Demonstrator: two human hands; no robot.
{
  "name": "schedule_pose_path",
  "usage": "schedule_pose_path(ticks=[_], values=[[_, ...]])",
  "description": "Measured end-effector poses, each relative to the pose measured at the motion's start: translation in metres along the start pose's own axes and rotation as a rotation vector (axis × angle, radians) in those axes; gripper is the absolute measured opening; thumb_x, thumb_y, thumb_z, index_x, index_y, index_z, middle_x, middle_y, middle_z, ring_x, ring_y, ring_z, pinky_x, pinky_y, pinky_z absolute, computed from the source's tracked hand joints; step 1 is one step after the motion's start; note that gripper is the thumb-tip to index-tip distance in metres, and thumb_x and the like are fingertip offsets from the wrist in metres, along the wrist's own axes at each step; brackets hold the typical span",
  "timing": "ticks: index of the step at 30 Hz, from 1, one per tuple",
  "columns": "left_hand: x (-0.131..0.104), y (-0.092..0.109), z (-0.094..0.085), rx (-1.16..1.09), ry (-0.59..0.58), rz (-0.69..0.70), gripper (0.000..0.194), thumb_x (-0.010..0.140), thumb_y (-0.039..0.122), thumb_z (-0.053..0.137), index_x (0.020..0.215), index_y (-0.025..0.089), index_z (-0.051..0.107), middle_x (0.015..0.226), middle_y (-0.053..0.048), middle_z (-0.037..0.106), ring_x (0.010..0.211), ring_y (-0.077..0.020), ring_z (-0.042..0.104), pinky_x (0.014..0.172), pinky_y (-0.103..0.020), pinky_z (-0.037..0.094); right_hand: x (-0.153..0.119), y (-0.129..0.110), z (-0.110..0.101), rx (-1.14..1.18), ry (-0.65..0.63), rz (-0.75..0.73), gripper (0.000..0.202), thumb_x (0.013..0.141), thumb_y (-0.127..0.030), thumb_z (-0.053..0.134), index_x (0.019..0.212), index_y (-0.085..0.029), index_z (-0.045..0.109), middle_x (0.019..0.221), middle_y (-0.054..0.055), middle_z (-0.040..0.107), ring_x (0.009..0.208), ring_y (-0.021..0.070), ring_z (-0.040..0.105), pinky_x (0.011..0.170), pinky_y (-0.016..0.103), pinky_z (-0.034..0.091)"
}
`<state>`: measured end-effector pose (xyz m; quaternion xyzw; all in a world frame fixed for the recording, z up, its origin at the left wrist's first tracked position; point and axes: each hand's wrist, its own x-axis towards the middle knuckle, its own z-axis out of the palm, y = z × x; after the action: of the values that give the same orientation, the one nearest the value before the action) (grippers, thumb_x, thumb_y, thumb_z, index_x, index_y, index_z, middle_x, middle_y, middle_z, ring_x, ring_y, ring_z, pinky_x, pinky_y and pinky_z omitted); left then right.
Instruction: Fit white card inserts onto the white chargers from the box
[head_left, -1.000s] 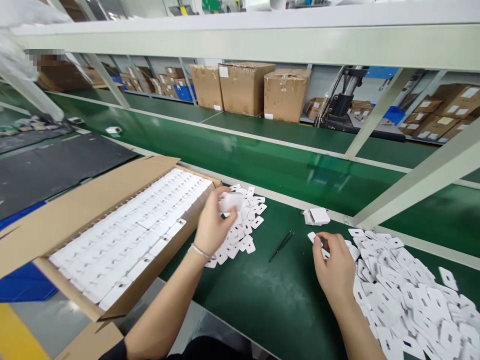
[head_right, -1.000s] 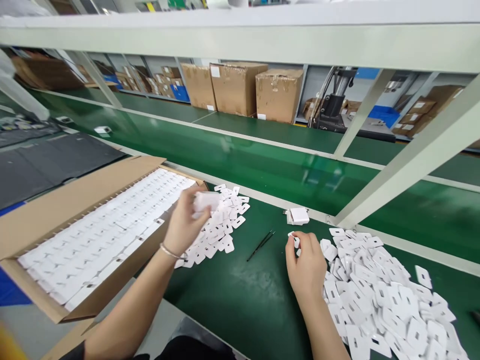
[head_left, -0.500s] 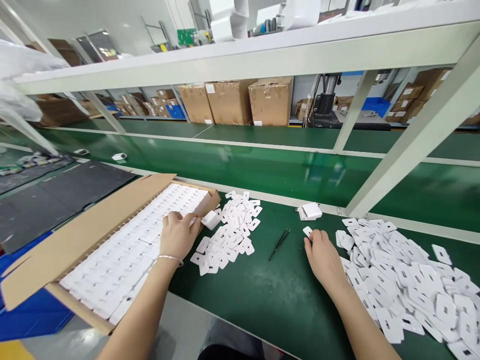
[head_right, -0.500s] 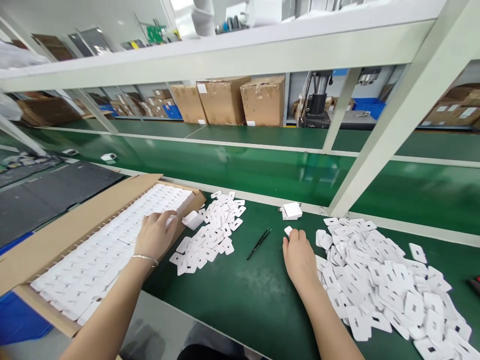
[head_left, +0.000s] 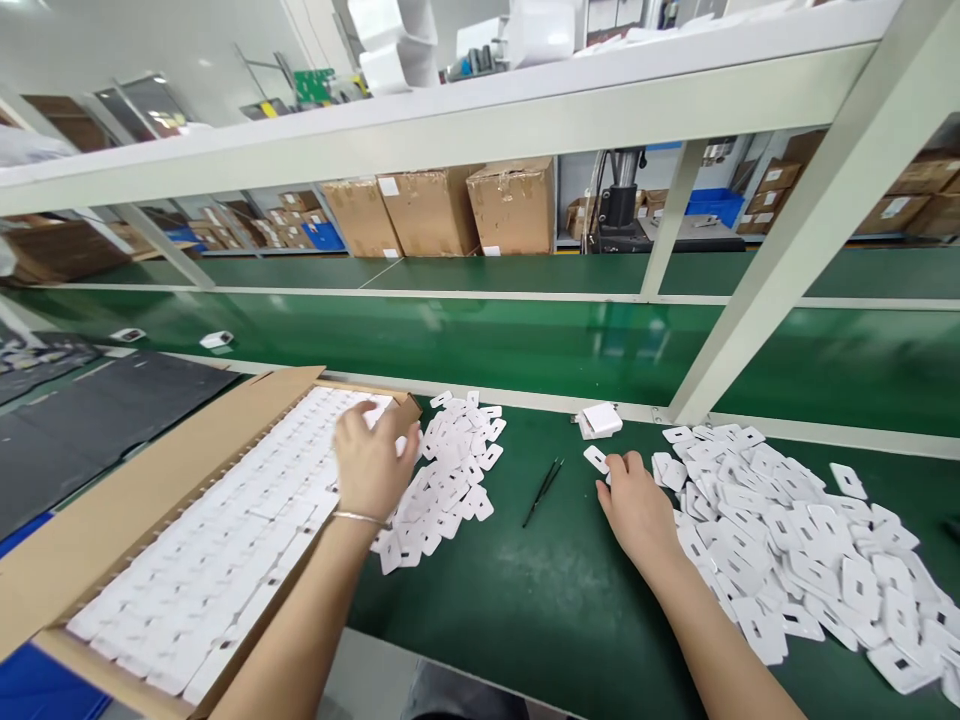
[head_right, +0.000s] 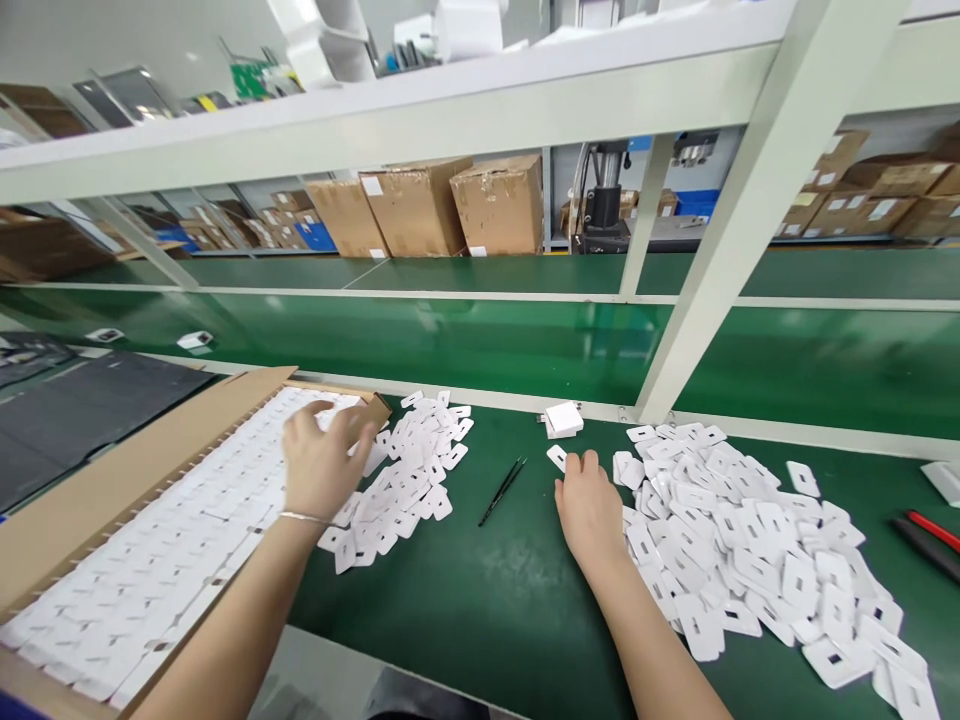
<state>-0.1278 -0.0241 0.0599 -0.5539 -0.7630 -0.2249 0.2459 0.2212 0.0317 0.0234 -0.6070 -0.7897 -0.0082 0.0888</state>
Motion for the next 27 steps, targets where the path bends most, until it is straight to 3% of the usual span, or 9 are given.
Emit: schedule_pose_path(ticks=[3, 6, 8, 10, 14, 17, 20, 24, 27], values=[[0.001, 0.074, 0.006, -0.274, -0.013, 0.255, 0.031, 0.100, 0.032, 0.057, 0.123, 0.017, 0.070, 0.126, -0.020, 0.058, 0.118, -0.0357, 0.057, 0.101, -0.052, 0.050, 0.001, 0.002, 0.005, 0.007, 0.041, -0.024, 0.008, 0.099, -0.021, 0.064, 0.107, -0.018, 0.063, 0.104, 0.011, 0.062, 0.081, 0.0231, 0.067, 0.051, 0.029, 0.038], [0.004, 0.151, 0.023, -0.476, -0.191, 0.425, 0.042, 0.094, 0.034, 0.068, 0.133, 0.019, 0.061, 0.129, -0.016, 0.061, 0.119, -0.0326, 0.059, 0.104, -0.046, 0.050, 0.005, 0.004, 0.010, 0.028, 0.120, -0.066, 0.023, 0.097, -0.029, 0.069, 0.116, -0.016, 0.065, 0.109, 0.014, 0.064, 0.092, 0.0284, 0.067, 0.062, 0.033, 0.048], [0.011, 0.189, 0.040, -0.535, -0.349, 0.400, 0.059, 0.084, 0.041, 0.082, 0.132, 0.016, 0.059, 0.136, -0.019, 0.060, 0.129, -0.0379, 0.056, 0.108, -0.051, 0.048, 0.009, 0.007, 0.012, 0.050, 0.142, -0.083, 0.027, 0.096, -0.028, 0.071, 0.118, -0.014, 0.066, 0.110, 0.015, 0.064, 0.098, 0.0309, 0.066, 0.069, 0.036, 0.051], [0.018, 0.212, 0.057, -0.578, -0.451, 0.328, 0.060, 0.074, 0.040, 0.090, 0.121, 0.014, 0.061, 0.130, -0.020, 0.063, 0.126, -0.0411, 0.060, 0.105, -0.054, 0.050, 0.012, 0.009, 0.013, 0.081, 0.140, -0.083, 0.021, 0.095, -0.023, 0.070, 0.114, -0.013, 0.068, 0.109, 0.015, 0.066, 0.098, 0.0308, 0.065, 0.073, 0.037, 0.051], [0.020, 0.220, 0.077, -0.690, -0.454, 0.255, 0.038, 0.081, 0.027, 0.084, 0.109, 0.019, 0.059, 0.121, -0.014, 0.069, 0.117, -0.0341, 0.068, 0.100, -0.051, 0.053, 0.016, 0.012, 0.013, 0.101, 0.129, -0.104, 0.007, 0.097, -0.016, 0.066, 0.102, -0.016, 0.071, 0.102, 0.010, 0.068, 0.096, 0.0274, 0.065, 0.077, 0.036, 0.049], [0.013, 0.210, 0.075, -0.778, -0.409, 0.220, 0.038, 0.084, 0.023, 0.078, 0.112, 0.022, 0.053, 0.125, -0.011, 0.068, 0.121, -0.0290, 0.068, 0.103, -0.047, 0.053, 0.015, 0.011, 0.012, 0.107, 0.118, -0.117, 0.013, 0.100, -0.014, 0.059, 0.093, -0.017, 0.070, 0.095, 0.008, 0.069, 0.093, 0.0248, 0.065, 0.080, 0.035, 0.048], [0.004, 0.195, 0.061, -0.976, -0.306, 0.179, 0.037, 0.084, 0.023, 0.076, 0.109, 0.022, 0.049, 0.126, -0.012, 0.067, 0.123, -0.0272, 0.068, 0.105, -0.046, 0.053, 0.011, 0.007, 0.010, 0.129, 0.115, -0.128, 0.008, 0.100, -0.023, 0.064, 0.099, -0.017, 0.070, 0.099, 0.009, 0.069, 0.095, 0.0260, 0.065, 0.081, 0.036, 0.048], [-0.010, 0.174, 0.034, -1.283, -0.177, 0.132, 0.039, 0.085, 0.019, 0.073, 0.112, 0.023, 0.045, 0.130, -0.014, 0.065, 0.128, -0.0260, 0.066, 0.107, -0.047, 0.054, 0.005, -0.001, 0.008, 0.135, 0.124, -0.170, 0.033, 0.092, -0.045, 0.076, 0.107, -0.017, 0.066, 0.104, 0.010, 0.067, 0.094, 0.0291, 0.063, 0.079, 0.039, 0.047], [-0.023, 0.163, 0.015, -1.392, -0.192, 0.126, 0.042, 0.086, 0.014, 0.072, 0.114, 0.024, 0.042, 0.134, -0.015, 0.065, 0.131, -0.0253, 0.064, 0.107, -0.048, 0.054, 0.004, -0.004, 0.010, 0.118, 0.117, -0.203, 0.021, 0.095, -0.037, 0.072, 0.097, -0.019, 0.063, 0.098, 0.008, 0.067, 0.090, 0.0269, 0.062, 0.075, 0.036, 0.045]])
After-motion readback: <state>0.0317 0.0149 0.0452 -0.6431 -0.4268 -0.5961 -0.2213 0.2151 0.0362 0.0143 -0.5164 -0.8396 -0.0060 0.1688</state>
